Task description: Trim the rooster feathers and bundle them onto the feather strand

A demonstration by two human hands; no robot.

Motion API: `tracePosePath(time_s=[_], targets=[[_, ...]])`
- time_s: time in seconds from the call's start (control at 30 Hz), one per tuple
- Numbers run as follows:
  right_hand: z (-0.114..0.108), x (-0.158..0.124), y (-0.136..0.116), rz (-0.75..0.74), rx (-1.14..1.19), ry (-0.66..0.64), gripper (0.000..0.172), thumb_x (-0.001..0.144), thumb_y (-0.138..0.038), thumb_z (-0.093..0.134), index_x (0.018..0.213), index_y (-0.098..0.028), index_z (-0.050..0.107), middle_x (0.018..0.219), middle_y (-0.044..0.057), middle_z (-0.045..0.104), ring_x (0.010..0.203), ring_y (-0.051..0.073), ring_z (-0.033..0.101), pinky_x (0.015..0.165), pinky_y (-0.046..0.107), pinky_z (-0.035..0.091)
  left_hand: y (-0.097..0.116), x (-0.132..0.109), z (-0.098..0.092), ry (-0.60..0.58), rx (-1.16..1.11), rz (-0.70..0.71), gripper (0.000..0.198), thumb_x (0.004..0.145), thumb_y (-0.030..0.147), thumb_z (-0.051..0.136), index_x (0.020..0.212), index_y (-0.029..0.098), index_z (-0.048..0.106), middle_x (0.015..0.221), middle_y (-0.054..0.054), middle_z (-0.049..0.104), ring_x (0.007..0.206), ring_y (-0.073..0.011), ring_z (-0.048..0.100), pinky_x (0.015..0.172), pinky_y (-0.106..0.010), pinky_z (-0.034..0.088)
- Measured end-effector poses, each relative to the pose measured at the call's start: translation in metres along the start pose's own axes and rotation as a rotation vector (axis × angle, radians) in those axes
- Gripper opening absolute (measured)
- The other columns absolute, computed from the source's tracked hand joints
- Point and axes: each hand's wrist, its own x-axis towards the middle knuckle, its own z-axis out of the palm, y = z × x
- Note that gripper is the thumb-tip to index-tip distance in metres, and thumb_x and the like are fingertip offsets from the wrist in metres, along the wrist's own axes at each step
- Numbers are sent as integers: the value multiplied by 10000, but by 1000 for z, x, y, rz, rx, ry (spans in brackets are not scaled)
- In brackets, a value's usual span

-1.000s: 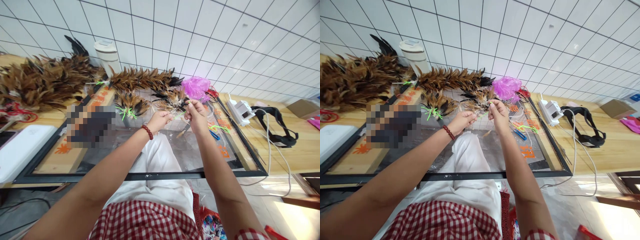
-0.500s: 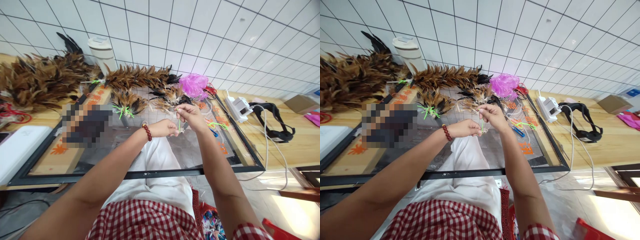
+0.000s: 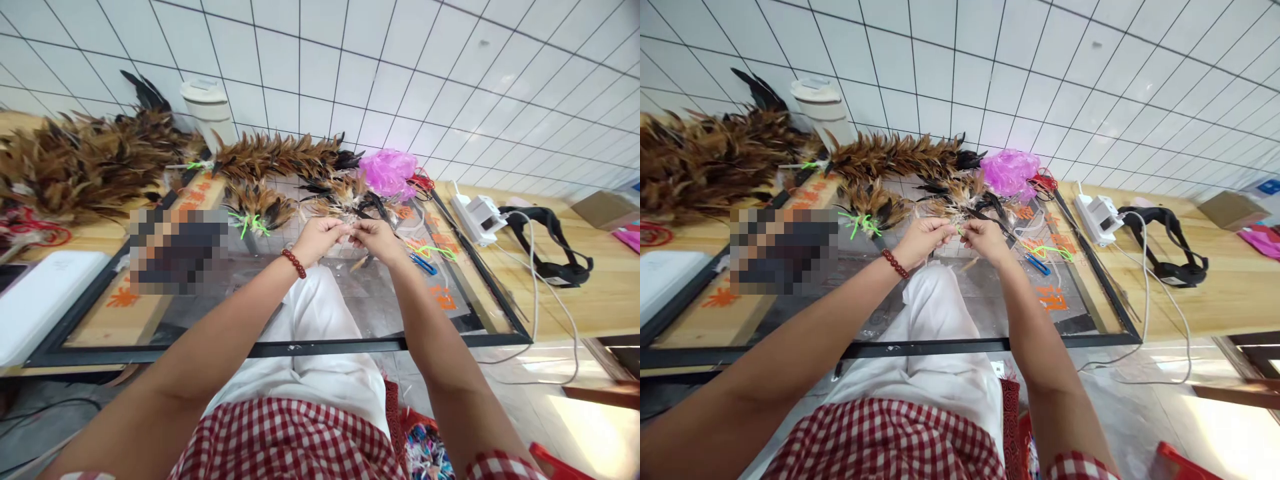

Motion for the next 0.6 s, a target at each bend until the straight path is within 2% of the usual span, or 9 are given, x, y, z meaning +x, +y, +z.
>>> tracePosePath(time_s=[0.07, 0.1, 0.17, 0.2, 0.27, 0.37, 0.43, 0.5, 0.6], targets=[[1, -3, -1, -55, -77, -14, 164, 763, -318, 616, 711, -163, 621, 636, 5, 626, 530, 94, 565, 554, 225, 461, -6, 6, -6, 193, 127, 10, 234, 766, 305, 586, 601, 140, 607, 514, 22, 497, 450, -62, 339, 459, -213, 250], [2, -5, -4, -92, -87, -57, 172, 772, -328, 607, 713, -166, 615, 652, 6, 625, 548, 96, 568, 570, 227, 464, -8, 8, -10, 251, 200, 16, 261, 775, 313, 574, 578, 142, 593, 497, 24, 483, 452, -69, 341, 467, -218, 257], [3, -9, -10, -155, -49, -185, 208, 788, -365, 596, 717, -170, 601, 666, 6, 614, 567, 98, 562, 583, 231, 463, -12, 11, -16, 265, 375, 62, 290, 787, 301, 555, 541, 148, 570, 478, 19, 477, 473, -86, 374, 495, -228, 287], [3, -11, -13, -179, -16, -228, 224, 795, -385, 589, 728, -171, 597, 670, 5, 607, 570, 98, 554, 582, 233, 461, -13, 11, -19, 219, 474, 114, 288, 789, 280, 547, 533, 151, 568, 483, 12, 489, 496, -96, 403, 518, -232, 309], [2, -13, -18, -222, 31, -233, 242, 812, -407, 570, 755, -173, 592, 677, 1, 591, 570, 96, 533, 575, 233, 448, -14, 9, -21, 53, 660, 263, 248, 788, 220, 528, 560, 154, 599, 534, -9, 549, 559, -117, 468, 576, -239, 352], [0, -10, -17, -291, -2, -81, 230, 820, -394, 559, 775, -172, 600, 684, -3, 573, 586, 96, 506, 585, 233, 422, -15, 2, -15, -248, 806, 484, 218, 789, 147, 490, 660, 162, 665, 661, -42, 631, 651, -137, 546, 658, -247, 396], [-3, -6, -11, -282, -44, 23, 220, 799, -385, 574, 776, -170, 614, 681, -4, 572, 605, 103, 498, 598, 238, 412, -16, -3, -8, -345, 791, 574, 234, 806, 139, 474, 702, 168, 682, 701, -50, 649, 683, -140, 571, 679, -246, 410], [-5, -1, -3, -216, -66, 69, 222, 764, -387, 598, 756, -167, 621, 667, -4, 574, 613, 110, 495, 602, 243, 403, -15, -7, -2, -286, 711, 612, 237, 835, 169, 473, 734, 169, 687, 725, -52, 662, 708, -139, 585, 690, -242, 417], [-3, 1, 3, -124, -87, 36, 237, 740, -395, 603, 679, -166, 590, 616, -10, 552, 584, 112, 490, 584, 246, 387, -14, -5, 1, 7, 578, 521, 225, 859, 242, 496, 770, 171, 689, 746, -42, 678, 724, -137, 593, 703, -241, 421]])
